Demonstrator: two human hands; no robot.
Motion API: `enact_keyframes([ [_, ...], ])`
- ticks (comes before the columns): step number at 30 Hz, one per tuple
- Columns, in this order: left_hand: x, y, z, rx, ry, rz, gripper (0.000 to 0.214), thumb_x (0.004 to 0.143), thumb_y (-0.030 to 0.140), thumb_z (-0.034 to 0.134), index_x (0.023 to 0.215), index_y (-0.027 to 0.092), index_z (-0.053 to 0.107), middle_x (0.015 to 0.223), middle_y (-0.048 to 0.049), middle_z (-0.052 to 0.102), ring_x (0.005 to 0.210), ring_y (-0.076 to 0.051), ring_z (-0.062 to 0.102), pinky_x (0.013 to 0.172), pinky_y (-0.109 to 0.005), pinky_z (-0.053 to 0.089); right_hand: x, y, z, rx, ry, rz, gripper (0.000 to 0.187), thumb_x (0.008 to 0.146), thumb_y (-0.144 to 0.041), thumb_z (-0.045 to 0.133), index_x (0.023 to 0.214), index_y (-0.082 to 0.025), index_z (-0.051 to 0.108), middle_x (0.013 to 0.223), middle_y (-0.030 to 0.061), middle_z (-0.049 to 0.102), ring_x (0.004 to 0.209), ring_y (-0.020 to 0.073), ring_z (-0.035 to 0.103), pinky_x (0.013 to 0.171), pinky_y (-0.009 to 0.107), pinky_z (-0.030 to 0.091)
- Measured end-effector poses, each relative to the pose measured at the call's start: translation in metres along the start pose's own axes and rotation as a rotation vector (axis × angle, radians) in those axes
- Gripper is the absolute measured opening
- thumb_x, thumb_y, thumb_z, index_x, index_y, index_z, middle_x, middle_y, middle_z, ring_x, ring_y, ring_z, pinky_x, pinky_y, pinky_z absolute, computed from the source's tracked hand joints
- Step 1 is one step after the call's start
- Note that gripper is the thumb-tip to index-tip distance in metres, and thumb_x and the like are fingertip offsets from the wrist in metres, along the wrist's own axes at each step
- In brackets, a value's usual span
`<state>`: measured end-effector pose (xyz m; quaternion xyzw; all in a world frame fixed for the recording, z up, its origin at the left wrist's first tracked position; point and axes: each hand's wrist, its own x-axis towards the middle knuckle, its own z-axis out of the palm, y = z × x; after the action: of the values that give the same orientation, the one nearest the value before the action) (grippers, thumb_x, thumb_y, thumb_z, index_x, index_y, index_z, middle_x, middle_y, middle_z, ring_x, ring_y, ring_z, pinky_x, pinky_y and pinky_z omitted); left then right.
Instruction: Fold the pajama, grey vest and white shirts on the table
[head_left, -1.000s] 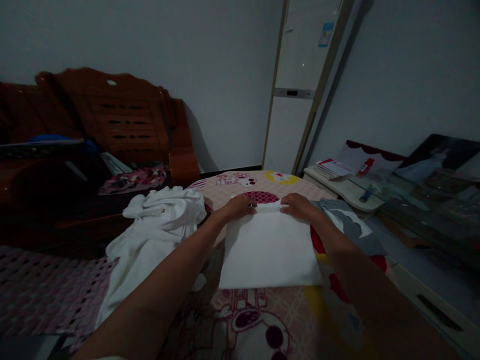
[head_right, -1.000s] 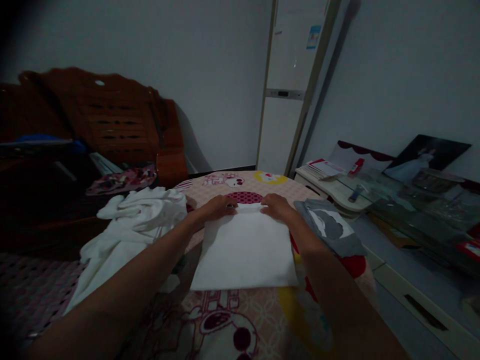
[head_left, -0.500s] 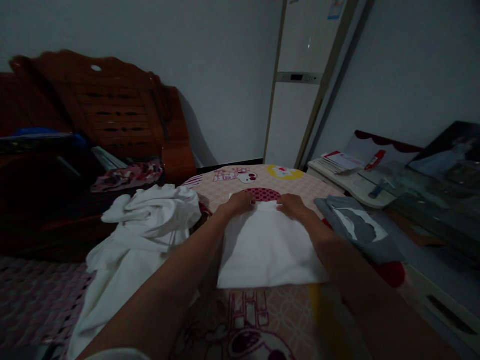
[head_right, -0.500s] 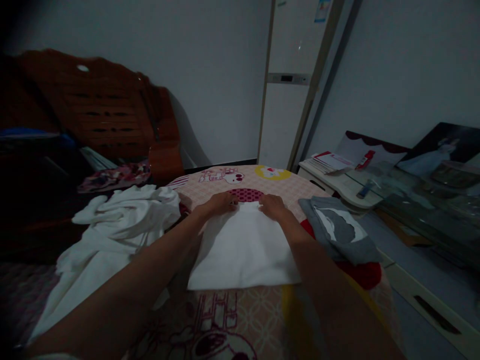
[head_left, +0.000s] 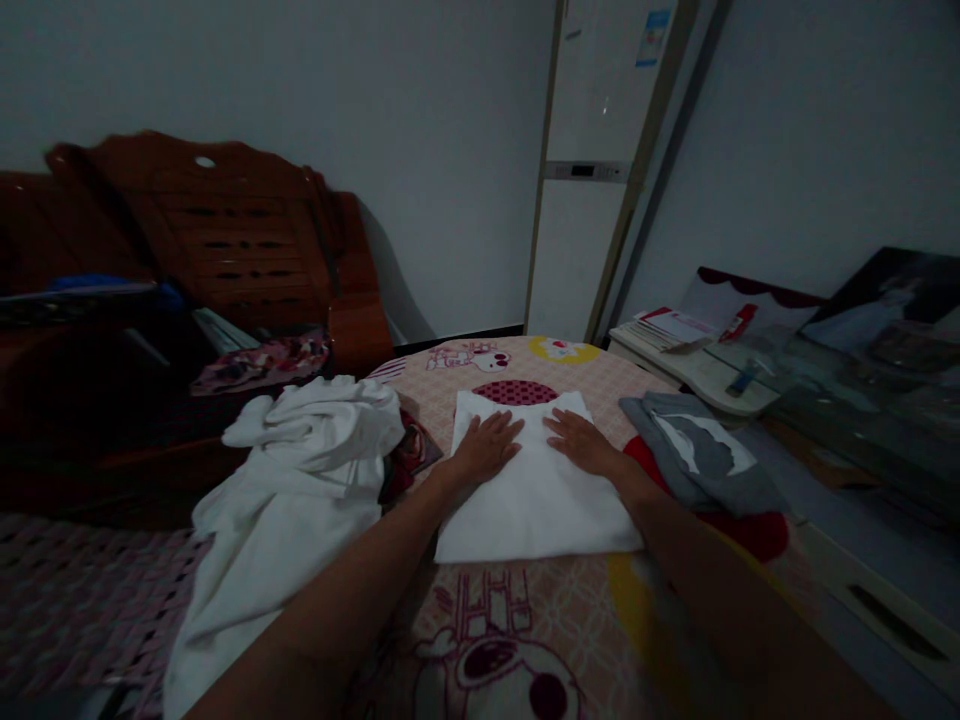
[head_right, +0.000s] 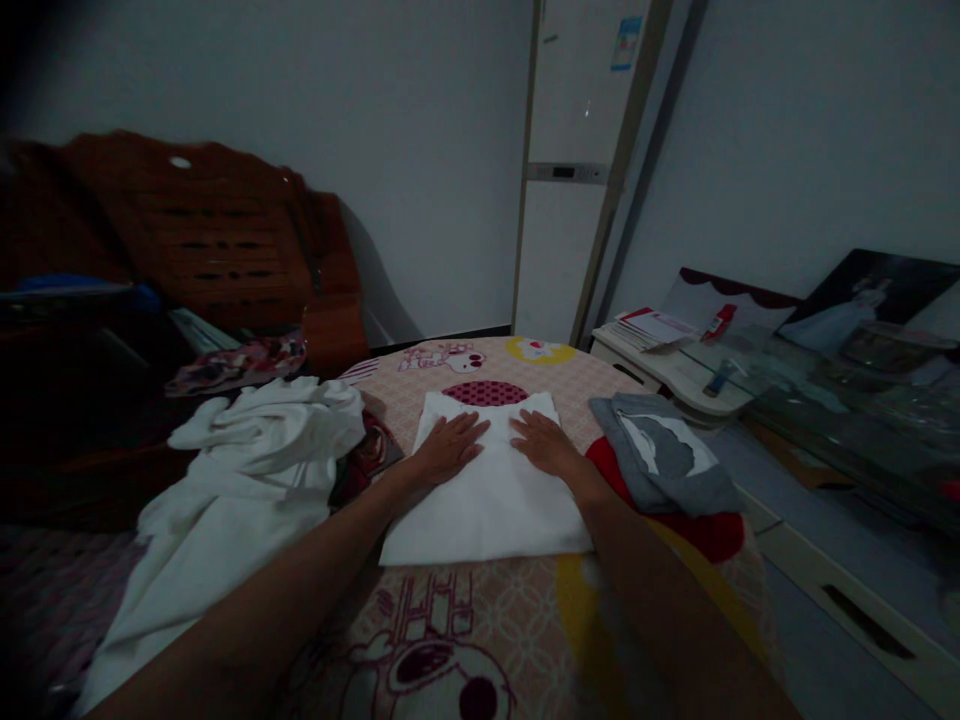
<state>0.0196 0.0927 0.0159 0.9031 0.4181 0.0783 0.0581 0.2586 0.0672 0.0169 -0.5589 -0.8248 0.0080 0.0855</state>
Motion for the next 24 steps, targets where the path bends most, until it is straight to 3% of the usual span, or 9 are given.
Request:
enact_keyframes([
  [3,0.001,-0.005,-0.003,-0.029,-0.035,-0.009,0.054,0.098,0.037,0.041,0.15,0.021,0.037,0.157,-0.0163,0.034,0.145,-0.032,0.032,0.115,-0.059,0.027,-0.008,0.005,-0.004,0.129,0.04,0.08,0.044,0.096,-0.031,0.05,0.137,-0.018,0.058,0.15,0.0125,0.047,0.138,0.0261,0.044,0.114,0.041,0.035],
  [7,-0.011,-0.011,-0.024,-0.097,-0.01,-0.116,0.06,0.089,0.031,0.058,0.144,0.014,0.045,0.153,-0.0187,0.039,0.14,-0.029,0.042,0.114,-0.042,0.036,-0.033,0.001,-0.012,0.209,0.134,0.188,0.04,0.091,-0.024,0.053,0.127,-0.015,0.066,0.14,0.016,0.057,0.129,0.027,0.054,0.112,0.043,0.038],
  [12,-0.054,-0.016,-0.053,-0.121,0.098,-0.294,0.044,0.088,0.024,0.054,0.13,0.013,0.058,0.122,-0.0141,0.067,0.113,-0.024,0.063,0.1,-0.032,0.046,-0.076,-0.004,-0.026,0.251,0.219,0.342,0.031,0.084,-0.019,0.056,0.11,-0.011,0.072,0.115,0.0163,0.071,0.106,0.0247,0.066,0.097,0.036,0.048],
  [15,-0.082,-0.017,-0.062,-0.1,0.069,-0.398,0.037,0.087,0.026,0.053,0.12,0.012,0.063,0.104,-0.0131,0.072,0.101,-0.024,0.067,0.089,-0.03,0.048,-0.097,-0.004,-0.038,0.29,0.263,0.469,0.022,0.079,-0.018,0.057,0.093,-0.012,0.074,0.09,0.0119,0.075,0.084,0.0216,0.069,0.078,0.031,0.052],
  [17,-0.097,-0.017,-0.062,-0.134,0.035,-0.4,0.033,0.085,0.028,0.054,0.112,0.013,0.067,0.1,-0.0129,0.073,0.1,-0.025,0.067,0.085,-0.03,0.048,-0.108,-0.006,-0.043,0.431,0.237,0.58,0.02,0.077,-0.018,0.058,0.089,-0.012,0.073,0.075,0.0079,0.073,0.068,0.0181,0.067,0.063,0.026,0.051],
  [20,-0.115,-0.015,-0.053,-0.324,-0.001,-0.344,0.036,0.082,0.033,0.056,0.111,0.014,0.066,0.084,-0.0081,0.072,0.086,-0.024,0.068,0.076,-0.029,0.048,-0.12,-0.011,-0.046,0.747,0.122,0.729,0.027,0.076,-0.024,0.06,0.098,-0.012,0.07,0.057,0.0009,0.066,0.045,0.0136,0.058,0.041,0.021,0.04],
  [24,-0.129,-0.011,-0.04,-0.612,0.042,-0.381,0.049,0.075,0.041,0.062,0.116,0.014,0.063,0.067,-0.0009,0.064,0.068,-0.02,0.063,0.064,-0.027,0.044,-0.133,-0.018,-0.044,0.963,0.12,0.717,0.036,0.071,-0.028,0.065,0.102,-0.01,0.067,0.045,-0.0041,0.057,0.034,0.0106,0.048,0.033,0.019,0.029],
])
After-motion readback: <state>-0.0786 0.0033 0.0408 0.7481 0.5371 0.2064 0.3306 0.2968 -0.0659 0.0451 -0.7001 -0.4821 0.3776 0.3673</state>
